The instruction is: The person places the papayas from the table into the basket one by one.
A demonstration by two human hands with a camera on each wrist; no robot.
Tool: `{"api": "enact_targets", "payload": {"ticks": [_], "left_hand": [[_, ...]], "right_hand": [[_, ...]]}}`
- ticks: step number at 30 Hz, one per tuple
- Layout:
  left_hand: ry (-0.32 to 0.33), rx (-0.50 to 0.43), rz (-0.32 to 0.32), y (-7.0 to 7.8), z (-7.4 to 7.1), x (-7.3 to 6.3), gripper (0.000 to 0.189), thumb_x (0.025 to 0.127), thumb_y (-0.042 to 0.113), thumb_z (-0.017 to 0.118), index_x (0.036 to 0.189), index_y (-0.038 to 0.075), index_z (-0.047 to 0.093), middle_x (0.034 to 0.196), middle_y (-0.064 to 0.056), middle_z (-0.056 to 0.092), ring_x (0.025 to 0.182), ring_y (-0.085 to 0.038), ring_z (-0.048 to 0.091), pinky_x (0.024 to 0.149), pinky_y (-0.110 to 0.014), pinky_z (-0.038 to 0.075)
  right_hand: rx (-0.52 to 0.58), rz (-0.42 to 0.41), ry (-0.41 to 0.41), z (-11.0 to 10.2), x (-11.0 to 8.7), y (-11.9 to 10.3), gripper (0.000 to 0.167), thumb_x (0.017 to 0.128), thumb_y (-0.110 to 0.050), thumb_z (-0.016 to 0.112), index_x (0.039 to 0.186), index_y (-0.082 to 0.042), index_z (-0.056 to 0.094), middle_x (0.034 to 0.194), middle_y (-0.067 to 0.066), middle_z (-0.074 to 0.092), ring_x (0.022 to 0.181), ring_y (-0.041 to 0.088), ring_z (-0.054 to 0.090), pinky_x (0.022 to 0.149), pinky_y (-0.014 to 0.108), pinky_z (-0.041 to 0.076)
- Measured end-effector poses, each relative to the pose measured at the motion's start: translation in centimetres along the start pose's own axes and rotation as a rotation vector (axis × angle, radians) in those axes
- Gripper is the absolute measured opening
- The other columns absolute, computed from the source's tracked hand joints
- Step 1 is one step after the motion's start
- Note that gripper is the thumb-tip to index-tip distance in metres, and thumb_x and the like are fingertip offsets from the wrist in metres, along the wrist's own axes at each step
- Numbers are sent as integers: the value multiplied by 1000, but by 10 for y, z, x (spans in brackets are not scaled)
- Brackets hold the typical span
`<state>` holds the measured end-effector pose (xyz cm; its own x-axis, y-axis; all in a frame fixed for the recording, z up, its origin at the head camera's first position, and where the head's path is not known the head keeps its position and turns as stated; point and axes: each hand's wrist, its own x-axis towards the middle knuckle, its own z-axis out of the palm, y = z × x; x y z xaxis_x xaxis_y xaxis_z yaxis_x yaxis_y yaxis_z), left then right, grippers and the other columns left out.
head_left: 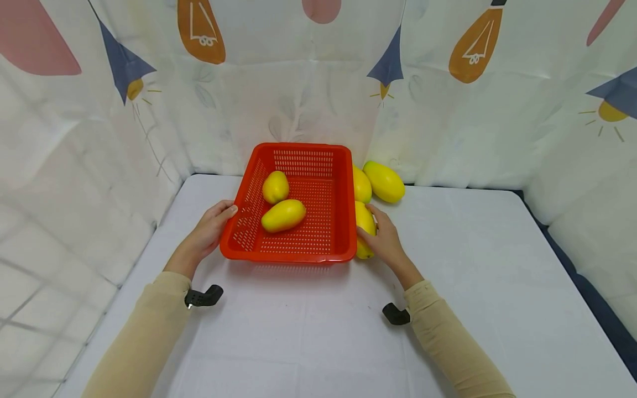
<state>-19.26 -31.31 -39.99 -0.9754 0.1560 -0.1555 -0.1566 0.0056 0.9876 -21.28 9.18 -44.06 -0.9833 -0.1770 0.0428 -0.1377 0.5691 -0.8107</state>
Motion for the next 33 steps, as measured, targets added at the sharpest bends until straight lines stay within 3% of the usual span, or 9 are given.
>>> {"api": "enact_targets", "payload": {"ticks": [33], "left_hand": [[4,-2,-13,-1,-2,1,29,102,31,48,122,11,42,106,3,56,93,-8,58,79,-19,51]], "right_hand": [[59,51,44,-1,-4,-2,69,89,-36,65,149,-23,33,151,6,38,134,28,40,109,50,39]]}}
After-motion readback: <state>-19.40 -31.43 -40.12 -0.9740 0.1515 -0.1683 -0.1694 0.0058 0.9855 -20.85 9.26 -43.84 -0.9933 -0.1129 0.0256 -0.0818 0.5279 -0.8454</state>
